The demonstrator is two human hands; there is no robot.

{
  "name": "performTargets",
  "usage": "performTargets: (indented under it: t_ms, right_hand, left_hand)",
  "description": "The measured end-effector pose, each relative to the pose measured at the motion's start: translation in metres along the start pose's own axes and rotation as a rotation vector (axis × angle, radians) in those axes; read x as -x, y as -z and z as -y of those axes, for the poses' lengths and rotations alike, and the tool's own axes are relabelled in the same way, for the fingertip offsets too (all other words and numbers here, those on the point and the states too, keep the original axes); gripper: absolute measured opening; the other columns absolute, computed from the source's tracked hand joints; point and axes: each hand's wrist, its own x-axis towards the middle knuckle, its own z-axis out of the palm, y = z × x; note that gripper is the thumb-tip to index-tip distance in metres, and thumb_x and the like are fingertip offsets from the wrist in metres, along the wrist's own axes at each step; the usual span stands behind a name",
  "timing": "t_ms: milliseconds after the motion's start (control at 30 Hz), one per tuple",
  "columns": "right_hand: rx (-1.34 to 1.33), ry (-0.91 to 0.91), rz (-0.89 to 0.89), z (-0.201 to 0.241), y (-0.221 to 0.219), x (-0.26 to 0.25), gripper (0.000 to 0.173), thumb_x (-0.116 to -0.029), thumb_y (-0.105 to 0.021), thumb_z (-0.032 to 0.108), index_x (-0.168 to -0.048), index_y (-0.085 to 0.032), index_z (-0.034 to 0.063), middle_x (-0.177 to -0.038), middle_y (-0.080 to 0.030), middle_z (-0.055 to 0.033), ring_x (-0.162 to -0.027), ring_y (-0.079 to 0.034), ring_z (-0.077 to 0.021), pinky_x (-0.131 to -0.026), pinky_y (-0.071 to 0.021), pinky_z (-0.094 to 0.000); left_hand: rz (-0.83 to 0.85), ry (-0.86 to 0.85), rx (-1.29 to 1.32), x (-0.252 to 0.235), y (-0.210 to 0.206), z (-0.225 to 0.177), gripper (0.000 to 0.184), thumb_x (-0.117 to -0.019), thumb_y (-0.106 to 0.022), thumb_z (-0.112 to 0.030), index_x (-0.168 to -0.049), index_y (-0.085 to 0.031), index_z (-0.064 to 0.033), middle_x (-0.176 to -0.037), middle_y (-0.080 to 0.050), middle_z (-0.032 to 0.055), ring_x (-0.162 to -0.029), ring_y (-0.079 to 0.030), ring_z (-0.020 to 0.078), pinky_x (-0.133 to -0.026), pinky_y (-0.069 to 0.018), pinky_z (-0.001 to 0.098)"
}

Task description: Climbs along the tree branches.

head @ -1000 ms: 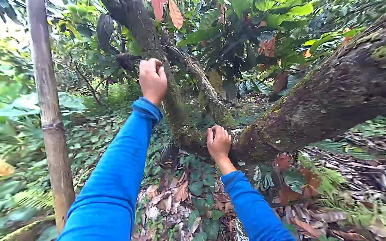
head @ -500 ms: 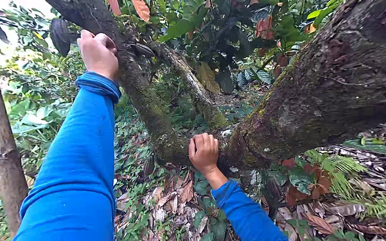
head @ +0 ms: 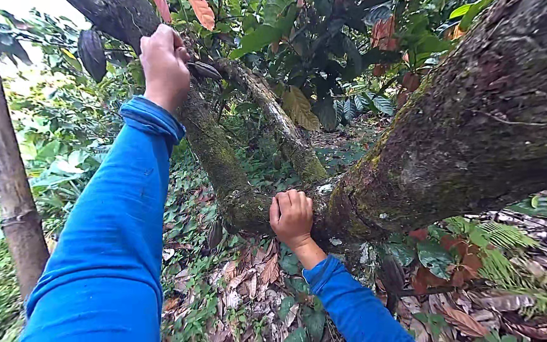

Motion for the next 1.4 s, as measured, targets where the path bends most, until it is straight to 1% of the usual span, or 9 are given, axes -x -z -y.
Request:
performTargets:
  t_ms: [167, 333, 533, 733, 867, 967, 1100, 1300, 1400]
  right_hand:
    - [-0.017, -0.001, 0.016, 0.000, 0.000, 0.005, 0.028, -0.0941, -0.053, 0.023, -0.083, -0.075, 0.0090, -0.079, -0.068, -0.0081, -0.077, -0.065, -0.0279, -0.070, -0.0492, -0.0429]
    - [-0.006, 0.022, 0.005, -0.001, 0.002, 0.003, 0.027, -0.0941, -0.054, 0.022, -0.083, -0.075, 0.0092, -0.080, -0.068, -0.0079, -0.077, -0.066, -0.0272, -0.070, -0.0496, -0.0415]
    - [0.005, 0.023, -0.005, 0.000, 0.000, 0.004, 0.027, -0.0939, -0.053, 0.022, -0.082, -0.075, 0.0101, -0.079, -0.068, -0.0072, -0.077, -0.066, -0.0263, -0.070, -0.0491, -0.0405]
    - [-0.005, 0.023, -0.001, -0.001, -0.001, 0.006, 0.027, -0.0940, -0.052, 0.022, -0.082, -0.074, 0.0102, -0.080, -0.068, -0.0072, -0.078, -0.065, -0.0263, -0.070, -0.0481, -0.0407]
    - [-0.009, 0.025, -0.021, -0.001, 0.000, 0.004, 0.027, -0.0939, -0.053, 0.021, -0.082, -0.075, 0.0099, -0.079, -0.068, -0.0069, -0.077, -0.065, -0.0255, -0.068, -0.0481, -0.0391]
    - [-0.011, 0.028, -0.030, 0.000, -0.001, 0.004, 0.026, -0.0933, -0.054, 0.021, -0.082, -0.075, 0.0096, -0.079, -0.068, -0.0067, -0.076, -0.065, -0.0255, -0.067, -0.0484, -0.0387]
    - [-0.002, 0.025, -0.029, -0.001, 0.000, 0.003, 0.026, -0.0937, -0.053, 0.021, -0.083, -0.075, 0.0104, -0.079, -0.068, -0.0063, -0.076, -0.066, -0.0244, -0.067, -0.0487, -0.0380]
    - [-0.005, 0.037, -0.030, -0.001, 0.001, 0.004, 0.025, -0.0924, -0.055, 0.021, -0.083, -0.075, 0.0096, -0.079, -0.068, -0.0063, -0.076, -0.065, -0.0253, -0.067, -0.0487, -0.0384]
    - [-0.007, 0.028, -0.034, -0.002, -0.001, 0.005, 0.027, -0.0931, -0.054, 0.022, -0.081, -0.075, 0.0103, -0.078, -0.067, -0.0059, -0.075, -0.064, -0.0248, -0.067, -0.0478, -0.0381]
  left_hand:
    - [0.011, 0.033, -0.023, 0.002, 0.000, -0.018, 0.035, -0.1009, -0.043, -0.003, -0.132, -0.056, 0.0050, -0.131, -0.061, 0.0282, -0.126, -0.060, 0.0392, -0.109, -0.0434, 0.0538]
    - [0.124, 0.147, -0.187, 0.004, -0.002, 0.006, 0.036, -0.0974, -0.061, -0.005, -0.133, -0.062, 0.0032, -0.139, -0.048, 0.0394, -0.130, -0.048, 0.0577, -0.104, -0.0400, 0.0712]
    - [0.160, 0.039, -0.362, 0.004, -0.006, 0.013, 0.027, -0.0976, -0.058, 0.001, -0.122, -0.069, -0.0012, -0.135, -0.050, 0.0370, -0.129, -0.045, 0.0592, -0.097, -0.0401, 0.0747]
    - [0.219, 0.051, -0.426, -0.004, -0.003, 0.007, 0.032, -0.0930, -0.062, 0.002, -0.124, -0.067, -0.0001, -0.138, -0.047, 0.0398, -0.132, -0.040, 0.0626, -0.095, -0.0355, 0.0798]
    - [0.199, 0.068, -0.405, -0.007, -0.011, -0.002, 0.026, -0.0934, -0.068, -0.003, -0.118, -0.068, 0.0034, -0.140, -0.046, 0.0393, -0.131, -0.042, 0.0617, -0.096, -0.0385, 0.0784]
    - [0.158, 0.089, -0.457, -0.005, -0.017, -0.007, 0.022, -0.0887, -0.065, 0.006, -0.110, -0.067, 0.0112, -0.136, -0.051, 0.0379, -0.130, -0.046, 0.0582, -0.097, -0.0414, 0.0745]
    - [0.150, -0.002, -0.584, -0.004, -0.027, -0.009, 0.023, -0.0958, -0.049, 0.010, -0.115, -0.057, 0.0203, -0.133, -0.050, 0.0399, -0.130, -0.045, 0.0575, -0.097, -0.0385, 0.0709]
    - [0.125, -0.053, -0.486, 0.004, -0.035, -0.007, 0.028, -0.0952, -0.051, 0.008, -0.122, -0.055, 0.0165, -0.131, -0.054, 0.0395, -0.133, -0.042, 0.0591, -0.100, -0.0340, 0.0734]
    - [0.166, -0.061, -0.353, 0.012, -0.040, -0.017, 0.029, -0.0944, -0.052, 0.010, -0.123, -0.055, 0.0164, -0.128, -0.055, 0.0404, -0.131, -0.046, 0.0589, -0.104, -0.0378, 0.0717]
